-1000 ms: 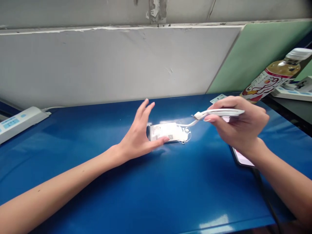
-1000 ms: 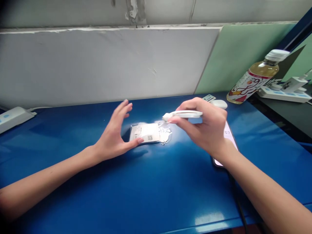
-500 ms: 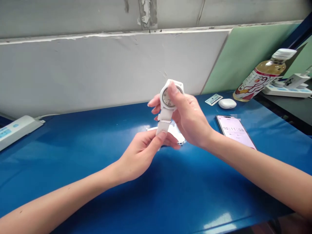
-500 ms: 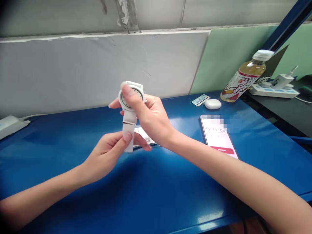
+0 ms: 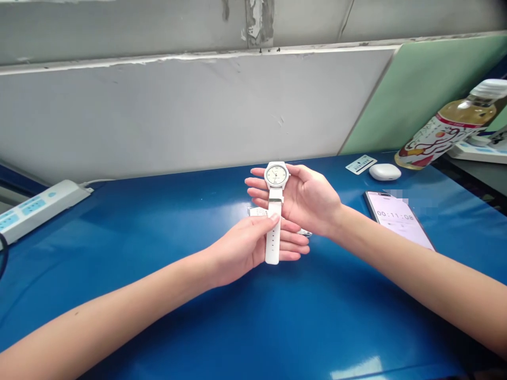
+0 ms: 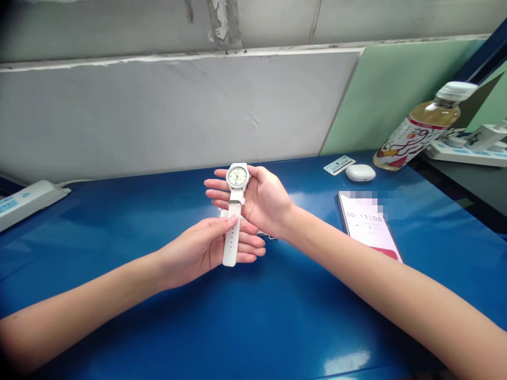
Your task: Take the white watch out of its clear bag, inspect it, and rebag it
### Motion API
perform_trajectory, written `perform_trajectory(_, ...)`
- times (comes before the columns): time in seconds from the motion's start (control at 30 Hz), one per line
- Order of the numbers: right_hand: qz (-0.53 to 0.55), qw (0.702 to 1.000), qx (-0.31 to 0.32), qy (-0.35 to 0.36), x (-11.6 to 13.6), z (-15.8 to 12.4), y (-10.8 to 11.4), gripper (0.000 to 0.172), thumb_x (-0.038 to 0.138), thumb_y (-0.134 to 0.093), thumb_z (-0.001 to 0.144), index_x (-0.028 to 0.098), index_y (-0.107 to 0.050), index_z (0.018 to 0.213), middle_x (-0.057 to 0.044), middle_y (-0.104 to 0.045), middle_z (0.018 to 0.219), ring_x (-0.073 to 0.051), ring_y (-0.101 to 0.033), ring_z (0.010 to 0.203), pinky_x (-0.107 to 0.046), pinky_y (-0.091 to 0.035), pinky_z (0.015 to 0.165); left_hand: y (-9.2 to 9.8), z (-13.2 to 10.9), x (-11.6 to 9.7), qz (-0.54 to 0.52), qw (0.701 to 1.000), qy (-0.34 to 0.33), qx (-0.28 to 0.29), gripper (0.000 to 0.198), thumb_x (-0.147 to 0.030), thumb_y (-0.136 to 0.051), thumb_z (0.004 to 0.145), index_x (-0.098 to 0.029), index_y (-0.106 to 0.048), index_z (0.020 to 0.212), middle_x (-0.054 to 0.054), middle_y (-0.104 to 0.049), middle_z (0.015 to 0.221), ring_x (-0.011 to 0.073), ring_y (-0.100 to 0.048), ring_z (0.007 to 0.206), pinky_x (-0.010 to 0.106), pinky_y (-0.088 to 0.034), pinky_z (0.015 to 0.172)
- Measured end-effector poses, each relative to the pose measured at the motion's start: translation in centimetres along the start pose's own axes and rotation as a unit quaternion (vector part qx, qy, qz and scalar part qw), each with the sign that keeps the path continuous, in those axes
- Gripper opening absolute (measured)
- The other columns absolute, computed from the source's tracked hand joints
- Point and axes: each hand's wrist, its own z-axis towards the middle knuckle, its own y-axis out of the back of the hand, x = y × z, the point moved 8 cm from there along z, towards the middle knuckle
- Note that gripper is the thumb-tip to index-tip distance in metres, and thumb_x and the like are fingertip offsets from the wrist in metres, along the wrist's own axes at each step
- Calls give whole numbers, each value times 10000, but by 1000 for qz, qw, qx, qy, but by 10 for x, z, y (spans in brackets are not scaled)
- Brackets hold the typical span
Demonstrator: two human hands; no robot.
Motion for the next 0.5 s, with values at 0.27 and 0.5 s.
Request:
perform_trajectory(0.27,-35,996,-77,41,8,3,22,216,324,-639,918,119,-708,911,-32,-681,785,-108,-643,668,-209,-557,666,11,3,-6,-26,999,-8,-27,243,-296,-548,1012,-110,-699,979,87,-738,850,174,-730,750,307,-588,760)
perform_trajectory(0.5,-106,989,-46,87,13,2,19,221,401,-768,822,191,-723,771,-10,-731,827,-121,-682,816,-204,-565,734,1,3,-9,-17,996,-56,72,230,-267,-638,968,-85,-725,1078,133,-759,1001,214,-736,920,306,-571,845)
